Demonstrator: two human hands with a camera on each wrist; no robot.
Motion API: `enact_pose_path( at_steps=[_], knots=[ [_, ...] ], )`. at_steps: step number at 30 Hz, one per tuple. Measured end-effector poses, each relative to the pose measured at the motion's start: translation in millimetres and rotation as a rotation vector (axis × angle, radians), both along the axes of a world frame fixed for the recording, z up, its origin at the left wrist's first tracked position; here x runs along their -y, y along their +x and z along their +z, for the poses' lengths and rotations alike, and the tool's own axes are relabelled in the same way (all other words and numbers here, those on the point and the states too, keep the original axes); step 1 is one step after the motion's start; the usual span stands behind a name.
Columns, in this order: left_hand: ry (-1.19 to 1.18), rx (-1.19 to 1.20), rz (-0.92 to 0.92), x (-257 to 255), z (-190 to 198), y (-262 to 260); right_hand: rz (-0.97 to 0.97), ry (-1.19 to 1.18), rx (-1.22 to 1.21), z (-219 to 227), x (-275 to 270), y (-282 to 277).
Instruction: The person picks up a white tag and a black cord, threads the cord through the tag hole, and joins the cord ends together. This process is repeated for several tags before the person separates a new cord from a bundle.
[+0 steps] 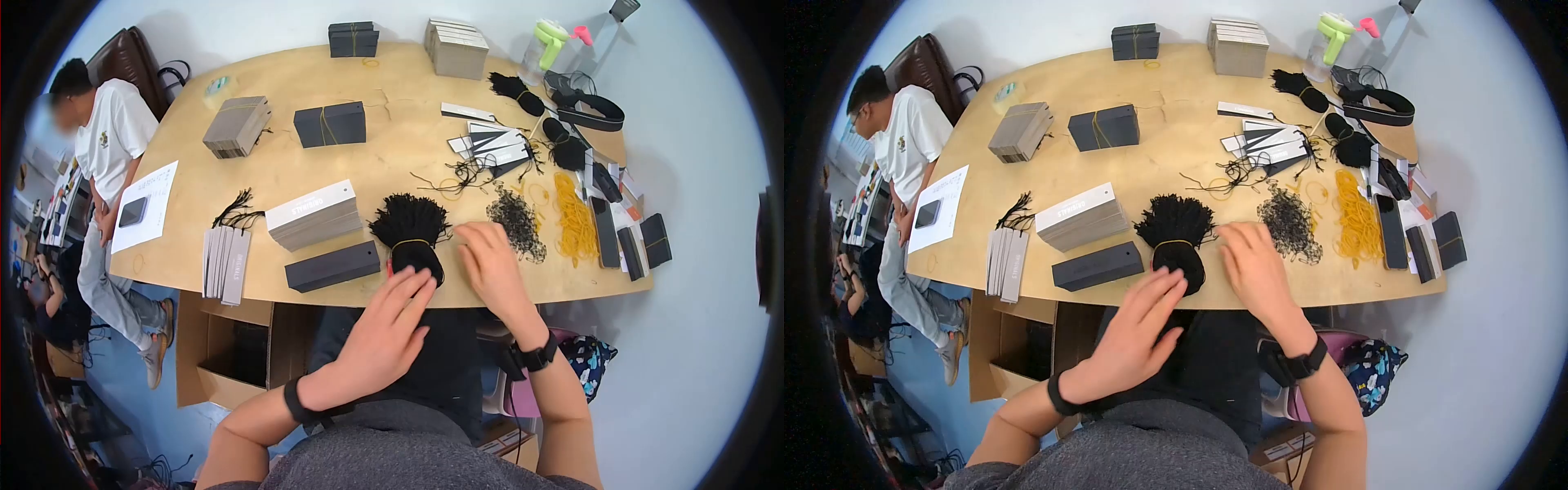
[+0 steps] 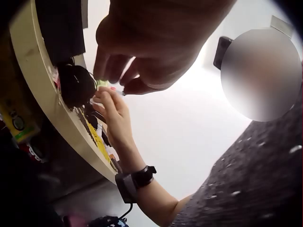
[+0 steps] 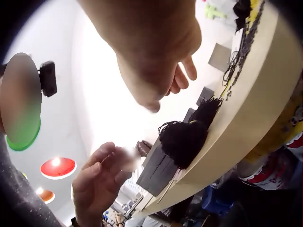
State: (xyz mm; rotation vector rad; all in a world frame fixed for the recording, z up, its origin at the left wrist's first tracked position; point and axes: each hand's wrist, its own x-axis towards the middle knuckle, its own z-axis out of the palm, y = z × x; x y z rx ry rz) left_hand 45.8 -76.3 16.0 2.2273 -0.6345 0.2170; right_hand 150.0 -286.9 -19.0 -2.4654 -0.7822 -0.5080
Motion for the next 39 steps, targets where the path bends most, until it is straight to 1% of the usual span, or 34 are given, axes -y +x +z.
enact_pose_path(
  at_steps=[1, 2, 3, 5, 6, 7, 9, 10, 11, 12, 13, 15, 16, 18, 20, 21, 22, 23, 25, 29, 30, 31, 32, 33, 35, 36, 38, 39],
  knots=[
    [0.147, 0.095, 0.049, 10, -5, 6, -0.005, 0.000, 0.002, -9, 0, 4],
    [0.267, 0.109, 0.087, 18, -12, 10, 0.034, -0.031, 0.043, -17, -1, 9],
    [0.264, 0.114, 0.083, 21, -22, 15, 0.073, -0.063, 0.084, -19, -1, 13],
    [0.476, 0.119, 0.147, 26, -40, 21, 0.046, -0.038, 0.058, -16, 5, 14],
    [0.414, 0.118, 0.141, 27, -44, 23, 0.002, -0.060, 0.054, -16, 11, 16],
    [0.411, 0.116, 0.141, 27, -47, 25, -0.043, -0.082, 0.048, -16, 17, 18],
    [0.313, 0.153, 0.129, 26, -52, 31, -0.059, -0.089, 0.049, -7, 24, 24],
    [0.309, 0.152, 0.128, 27, -53, 39, -0.112, -0.052, 0.064, 0, 26, 29],
    [0.256, 0.154, 0.137, 28, -53, 49, -0.164, -0.015, 0.078, 5, 27, 36],
    [0.204, 0.155, 0.145, 28, -52, 55, -0.166, 0.009, 0.089, 8, 29, 46],
    [0.202, 0.155, 0.141, 29, -52, 55, -0.170, 0.006, 0.088, 8, 31, 58],
    [0.304, 0.121, 0.171, 30, -50, 55, -0.283, -0.104, 0.037, 6, 35, 84],
    [0.437, 0.145, 0.180, 30, -44, 50, -0.290, -0.103, 0.040, 6, 36, 96],
    [0.425, 0.143, 0.186, 31, -38, 44, -0.386, -0.132, 0.021, 7, 35, 118],
    [0.409, 0.139, 0.197, 30, -30, 39, -0.405, -0.153, 0.040, 3, 35, 140],
    [0.363, 0.155, 0.150, 29, -25, 36, -0.426, -0.173, 0.054, 3, 36, 149],
    [0.318, 0.169, 0.103, 28, -21, 32, -0.469, -0.188, 0.004, 2, 35, 156],
    [0.317, 0.169, 0.104, 28, -19, 28, -0.468, -0.189, 0.005, -1, 36, 164],
    [0.249, 0.190, 0.032, 26, -17, 21, -0.441, -0.271, -0.013, -12, 37, 176],
    [0.193, 0.218, -0.020, 16, -14, 19, -0.400, -0.215, -0.069, 3, 31, 175],
    [0.193, 0.218, -0.018, 12, -14, 19, -0.313, 0.014, -0.235, 12, 31, 177],
    [0.101, 0.177, -0.076, 8, -14, 18, -0.218, 0.243, -0.400, 20, 30, 179],
    [0.010, 0.136, -0.134, 3, -14, 18, -0.182, 0.305, -0.444, 35, 27, 174],
    [0.011, 0.133, -0.128, -2, -14, 16, -0.177, 0.303, -0.448, 55, 23, 166],
    [-0.141, -0.079, -0.050, -13, -12, 11, -0.032, 0.527, -0.584, 95, 11, 150],
    [-0.141, -0.051, 0.004, -17, -11, 12, 0.026, 0.547, -0.582, 110, 7, 144],
    [-0.148, -0.056, 0.013, -23, -13, 9, 0.151, 0.572, -0.562, 134, -1, 134],
    [-0.157, -0.061, 0.018, -26, -14, 8, 0.154, 0.573, -0.562, 144, -7, 128]
  ],
)
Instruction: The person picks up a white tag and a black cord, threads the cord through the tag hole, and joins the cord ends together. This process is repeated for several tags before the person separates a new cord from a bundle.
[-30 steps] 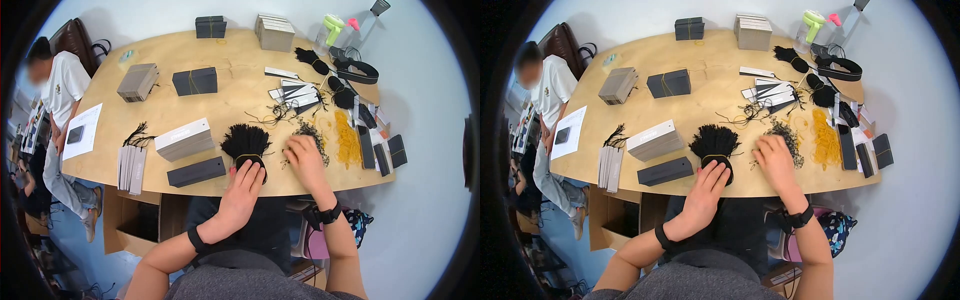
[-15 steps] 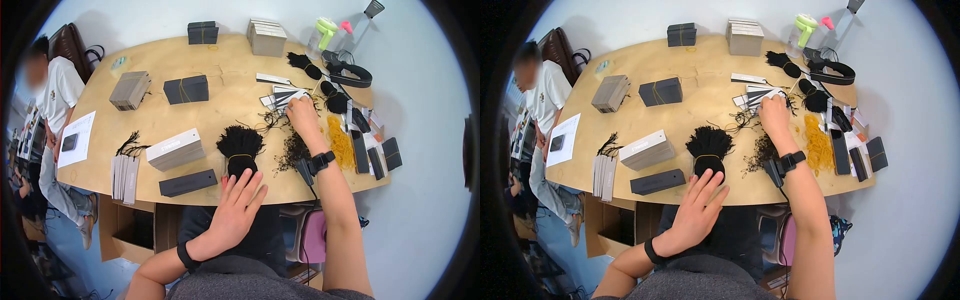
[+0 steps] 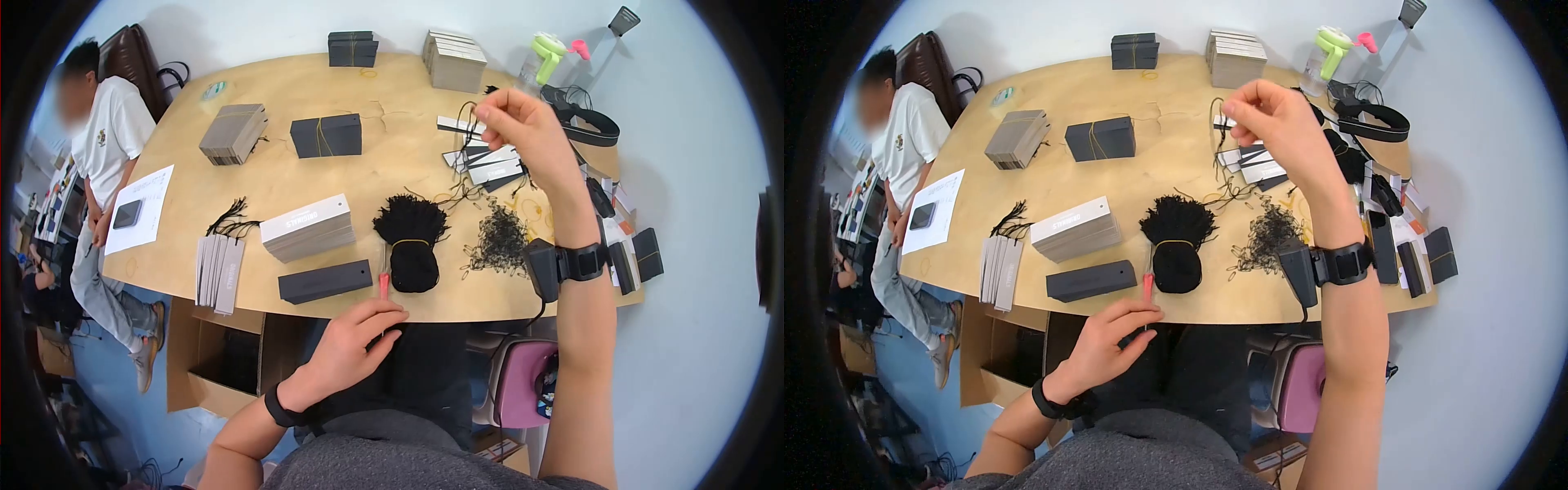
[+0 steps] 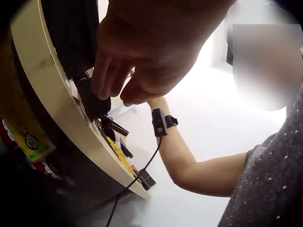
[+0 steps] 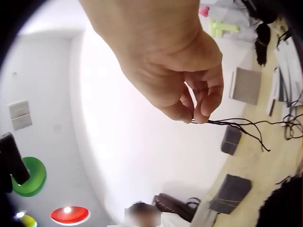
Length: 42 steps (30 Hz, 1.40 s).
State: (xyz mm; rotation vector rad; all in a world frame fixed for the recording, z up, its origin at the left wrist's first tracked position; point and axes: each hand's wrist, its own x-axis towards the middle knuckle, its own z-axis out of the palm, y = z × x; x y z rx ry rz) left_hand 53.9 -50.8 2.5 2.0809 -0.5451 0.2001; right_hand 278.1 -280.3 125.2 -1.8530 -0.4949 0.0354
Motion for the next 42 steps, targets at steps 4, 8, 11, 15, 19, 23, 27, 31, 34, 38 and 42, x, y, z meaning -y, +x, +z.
enact_pose_path(
  at_steps=[4, 8, 11, 15, 19, 23, 27, 31, 34, 38, 42],
  knots=[
    [-0.131, -0.052, -0.126, 1, 11, -7, 0.027, -0.169, 0.139, 12, -17, -14],
    [-0.187, -0.115, -0.148, -1, 20, -13, -0.009, -0.335, 0.247, 16, -30, -35],
    [-0.472, -0.364, -0.150, 3, 19, -18, 0.032, -0.264, 0.113, 10, -33, -57],
    [-0.697, -0.536, -0.199, 15, 23, -20, -0.009, -0.368, 0.344, -5, -27, -65],
    [-0.712, -0.586, -0.262, 21, 28, -22, -0.001, -0.435, 0.297, -7, -23, -66],
    [-0.836, -0.684, -0.216, 27, 41, -13, 0.021, -0.347, 0.214, 5, -30, -73],
    [-1.245, -0.992, -0.272, 26, 65, 42, 0.128, -0.247, 0.265, -1, -34, -86],
    [-1.531, -1.118, -0.187, 20, 57, 102, 0.083, -0.139, 0.131, -5, -27, -99],
    [-1.450, -1.128, -0.059, 18, 50, 134, 0.029, 0.183, -0.025, 9, -17, -107],
    [-1.384, -1.143, 0.112, 21, 54, 152, 0.007, 0.268, 0.037, 24, -7, -96],
    [-1.210, -1.226, -0.066, 5, 64, 132, -0.017, 0.203, 0.116, 24, -6, -79]
  ],
)
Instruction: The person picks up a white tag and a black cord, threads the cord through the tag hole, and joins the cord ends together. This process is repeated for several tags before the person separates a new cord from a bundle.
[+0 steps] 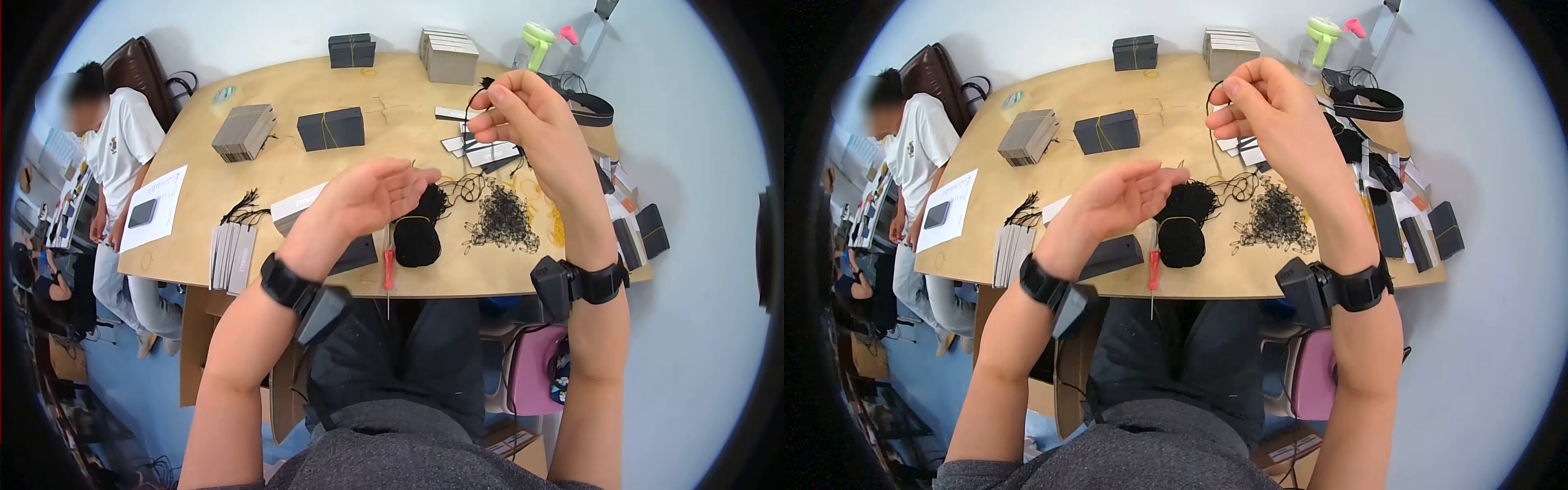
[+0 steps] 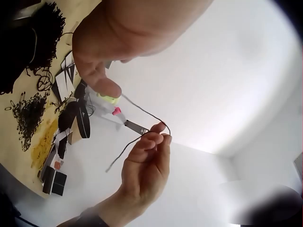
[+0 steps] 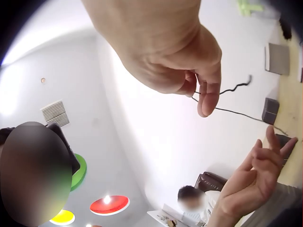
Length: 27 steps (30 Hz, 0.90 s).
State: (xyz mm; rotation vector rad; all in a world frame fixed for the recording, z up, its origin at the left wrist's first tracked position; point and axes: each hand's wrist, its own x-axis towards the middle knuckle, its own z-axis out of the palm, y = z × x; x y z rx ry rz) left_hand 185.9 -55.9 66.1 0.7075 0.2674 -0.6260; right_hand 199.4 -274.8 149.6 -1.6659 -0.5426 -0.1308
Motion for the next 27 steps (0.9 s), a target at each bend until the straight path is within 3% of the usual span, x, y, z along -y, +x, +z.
enact_pose_path(
  at_steps=[2, 4, 7, 9, 10, 11, 13, 14, 15, 16, 17, 19, 20, 22, 23, 26, 27],
  knots=[
    [0.101, 0.122, 0.006, -6, -4, -20, 0.020, -0.022, -0.015, -2, 2, -1],
    [0.040, 0.247, -0.234, -11, -9, -44, 0.049, -0.047, -0.032, -5, 2, -7],
    [-0.122, 0.176, -0.257, 10, -12, -75, 0.127, -0.175, 0.008, -17, -2, -49],
    [-0.144, 0.140, -0.190, 16, -24, -80, 0.100, -0.347, 0.113, -26, -5, -91],
    [-0.165, 0.105, -0.134, 18, -29, -82, 0.182, -0.393, 0.125, -34, -4, -108],
    [-0.123, 0.062, -0.024, 20, -25, -86, 0.248, -0.457, 0.076, -44, -2, -124],
    [-0.173, 0.090, 0.011, 9, -50, -89, 0.269, -0.487, 0.048, -65, -1, -150],
    [-0.220, 0.124, 0.043, 5, -59, -92, 0.246, -0.455, -0.010, -79, 0, -160],
    [-0.069, 0.054, 0.119, 11, -35, -100, 0.228, -0.368, -0.197, -86, 1, -172],
    [-0.064, 0.048, 0.118, 10, -35, -104, 0.209, -0.279, -0.383, -91, 2, -181],
    [-0.081, 0.073, 0.125, 6, -37, -108, 0.208, -0.275, -0.388, -96, 7, -186],
    [-0.097, 0.092, 0.132, 0, -38, -117, 0.373, -0.059, -0.619, -110, 23, -191],
    [-0.123, 0.097, 0.159, -4, -38, -122, 0.374, -0.057, -0.624, -116, 26, -194],
    [-0.149, 0.094, 0.184, -13, -41, -133, 0.489, 0.391, -0.779, -126, 31, -201],
    [-0.118, 0.105, 0.189, -17, -43, -138, 0.480, 0.519, -0.825, -128, 30, -206],
    [-0.019, 0.093, 0.220, -23, -51, -156, 0.390, 0.421, -0.645, -137, 29, -211],
    [-0.046, 0.143, 0.156, -30, -63, -162, 0.382, 0.421, -0.647, -142, 27, -211]
  ],
)
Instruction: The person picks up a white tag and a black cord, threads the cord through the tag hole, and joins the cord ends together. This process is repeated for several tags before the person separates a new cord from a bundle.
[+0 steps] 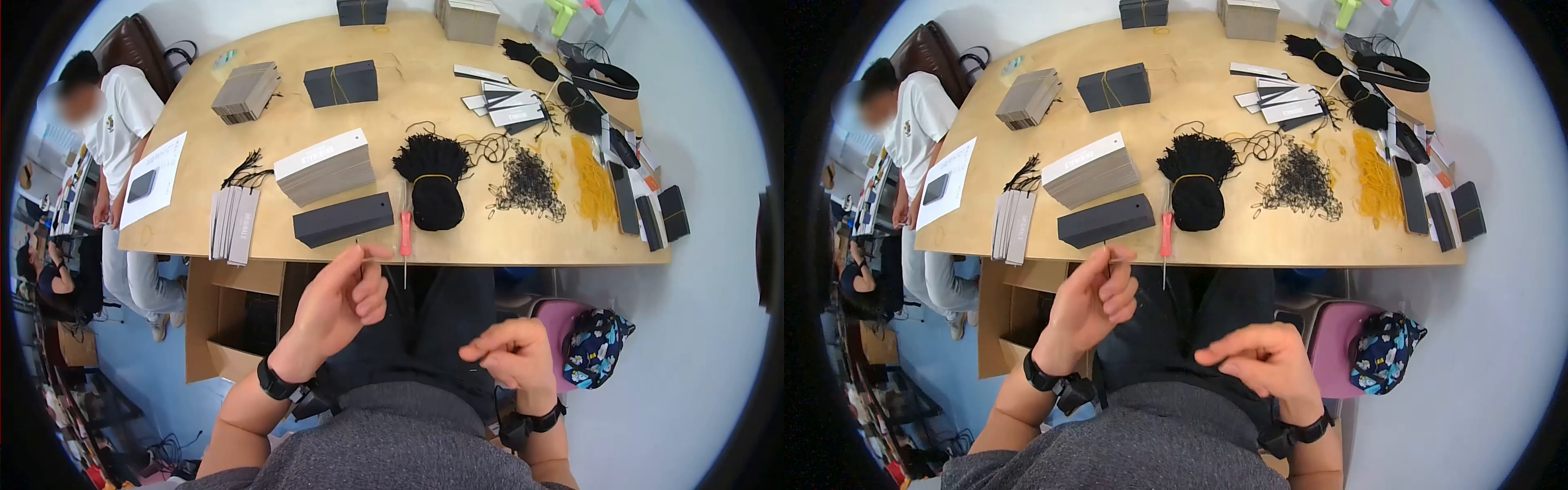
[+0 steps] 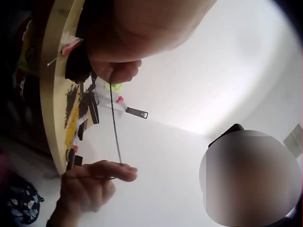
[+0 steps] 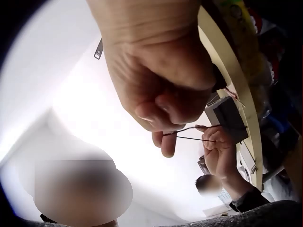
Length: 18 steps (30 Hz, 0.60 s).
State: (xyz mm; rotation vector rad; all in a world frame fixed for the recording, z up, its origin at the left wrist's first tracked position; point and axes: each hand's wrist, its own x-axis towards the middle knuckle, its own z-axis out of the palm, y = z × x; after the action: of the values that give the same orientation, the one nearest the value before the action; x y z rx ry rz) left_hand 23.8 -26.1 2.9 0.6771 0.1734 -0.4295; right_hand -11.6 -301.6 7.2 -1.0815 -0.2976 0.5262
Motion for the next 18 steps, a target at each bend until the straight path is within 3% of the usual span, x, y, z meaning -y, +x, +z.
enact_pose_path(
  at_steps=[2, 3, 5, 6, 9, 10, 11, 13, 14, 15, 17, 18],
  knots=[
    [0.092, 0.097, -0.098, 0, -5, -13, -0.202, -0.093, -0.082, -10, -11, 3],
    [0.089, 0.094, -0.103, 2, -9, -18, -0.206, -0.095, -0.085, -11, -16, 6],
    [0.377, 0.197, -0.169, 2, -21, -28, -0.367, 0.084, -0.312, -14, -27, 14],
    [0.502, 0.229, -0.192, 0, -27, -32, -0.358, 0.180, -0.387, -19, -28, 19],
    [0.563, 0.183, -0.212, -3, -43, -43, -0.332, 0.269, -0.501, -18, -30, 27],
    [0.562, 0.174, -0.216, -3, -43, -45, -0.409, 0.102, -0.456, -12, -37, 25],
    [0.557, 0.183, -0.177, -2, -42, -48, -0.409, 0.101, -0.465, -14, -38, 21],
    [0.556, 0.180, -0.134, -4, -41, -51, -0.338, -0.254, -0.213, -19, -42, 9],
    [0.530, 0.263, -0.111, -6, -40, -51, -0.145, -0.314, -0.243, -24, -42, 4],
    [0.504, 0.349, -0.087, -7, -40, -52, 0.084, -0.344, -0.412, -27, -45, 1],
    [0.483, 0.390, -0.160, -9, -33, -55, 0.366, -0.153, -0.817, -32, -65, -3],
    [0.458, 0.434, -0.240, -9, -28, -56, 0.363, -0.149, -0.822, -44, -73, -7]
  ],
)
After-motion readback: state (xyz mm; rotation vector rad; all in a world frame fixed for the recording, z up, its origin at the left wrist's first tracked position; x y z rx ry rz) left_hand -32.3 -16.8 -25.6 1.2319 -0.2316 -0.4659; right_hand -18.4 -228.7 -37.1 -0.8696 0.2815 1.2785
